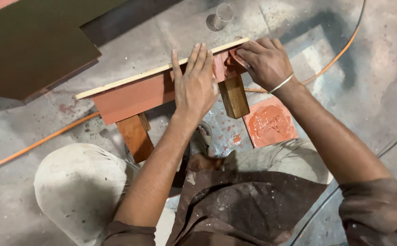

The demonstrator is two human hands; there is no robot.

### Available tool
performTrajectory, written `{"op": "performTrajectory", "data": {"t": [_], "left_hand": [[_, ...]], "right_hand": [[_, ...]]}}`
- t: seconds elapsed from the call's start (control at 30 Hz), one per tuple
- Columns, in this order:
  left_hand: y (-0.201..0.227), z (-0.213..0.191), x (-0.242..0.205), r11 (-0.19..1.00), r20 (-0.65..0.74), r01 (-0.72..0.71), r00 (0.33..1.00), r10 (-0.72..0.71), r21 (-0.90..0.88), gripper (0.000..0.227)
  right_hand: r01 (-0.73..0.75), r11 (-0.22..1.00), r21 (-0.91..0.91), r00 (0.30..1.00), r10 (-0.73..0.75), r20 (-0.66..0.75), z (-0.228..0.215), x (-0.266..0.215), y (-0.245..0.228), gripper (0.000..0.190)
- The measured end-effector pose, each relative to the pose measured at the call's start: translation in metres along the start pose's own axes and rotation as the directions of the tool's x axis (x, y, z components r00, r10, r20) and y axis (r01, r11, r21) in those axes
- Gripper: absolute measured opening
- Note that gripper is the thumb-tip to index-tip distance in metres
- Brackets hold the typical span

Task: The person applies reddish-brown wood filler to a small wooden stool using a putty knife and their hands. They scoop filler from a square tile on the floor, spread it onto the stool's legs and frame, and smooth the surface to cover imperfections.

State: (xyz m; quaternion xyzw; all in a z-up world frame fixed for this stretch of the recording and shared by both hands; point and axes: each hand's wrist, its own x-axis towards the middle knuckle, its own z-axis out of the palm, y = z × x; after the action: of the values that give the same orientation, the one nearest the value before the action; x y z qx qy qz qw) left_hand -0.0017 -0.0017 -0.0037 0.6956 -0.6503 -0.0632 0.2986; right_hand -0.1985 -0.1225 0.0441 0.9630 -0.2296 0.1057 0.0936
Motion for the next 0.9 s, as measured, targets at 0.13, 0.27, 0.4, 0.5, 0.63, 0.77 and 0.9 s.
{"op": "performTrajectory", "data": {"t": [0.13, 0.27, 0.4, 0.5, 0.63, 0.77, 0.9], "left_hand": [[-0.002, -0.001, -0.004, 1.0, 0.021, -0.005, 1.0, 0.006, -0.027, 0.06], [-0.002, -0.004, 0.0, 0.999, 0.026, 0.006, 1.0, -0.005, -0.051, 0.064], [-0.003, -0.005, -0.002, 0.999, 0.021, 0.005, 1.0, -0.004, -0.054, 0.06], [-0.006, -0.007, 0.004, 0.995, 0.0, 0.007, 1.0, -0.007, -0.099, 0.053], [-0.012, -0.007, -0.006, 0.993, 0.031, -0.007, 0.999, 0.011, -0.116, 0.055], [-0.013, -0.004, 0.002, 0.988, -0.04, -0.04, 0.999, 0.034, -0.15, 0.049], [-0.025, -0.008, -0.002, 0.97, -0.024, 0.001, 1.0, -0.007, -0.242, 0.033]], "right_hand": [[-0.009, 0.997, -0.079, 0.988, 0.021, 0.151, -0.012, -0.029, -0.021, 0.033], [0.005, 0.999, -0.049, 0.999, -0.003, 0.038, -0.023, -0.033, -0.022, 0.036], [-0.01, 1.0, 0.018, 1.0, 0.01, -0.012, -0.004, -0.011, -0.014, 0.036], [-0.024, 0.998, 0.059, 1.0, 0.025, -0.017, 0.005, 0.005, -0.016, 0.034], [-0.009, 1.0, 0.008, 0.996, 0.008, 0.087, 0.0, -0.02, -0.044, 0.027], [-0.077, 0.991, 0.107, 0.995, 0.07, 0.072, -0.016, -0.037, -0.041, 0.04], [-0.245, 0.96, 0.135, 0.963, 0.257, -0.085, 0.003, -0.021, -0.082, 0.056]]}}
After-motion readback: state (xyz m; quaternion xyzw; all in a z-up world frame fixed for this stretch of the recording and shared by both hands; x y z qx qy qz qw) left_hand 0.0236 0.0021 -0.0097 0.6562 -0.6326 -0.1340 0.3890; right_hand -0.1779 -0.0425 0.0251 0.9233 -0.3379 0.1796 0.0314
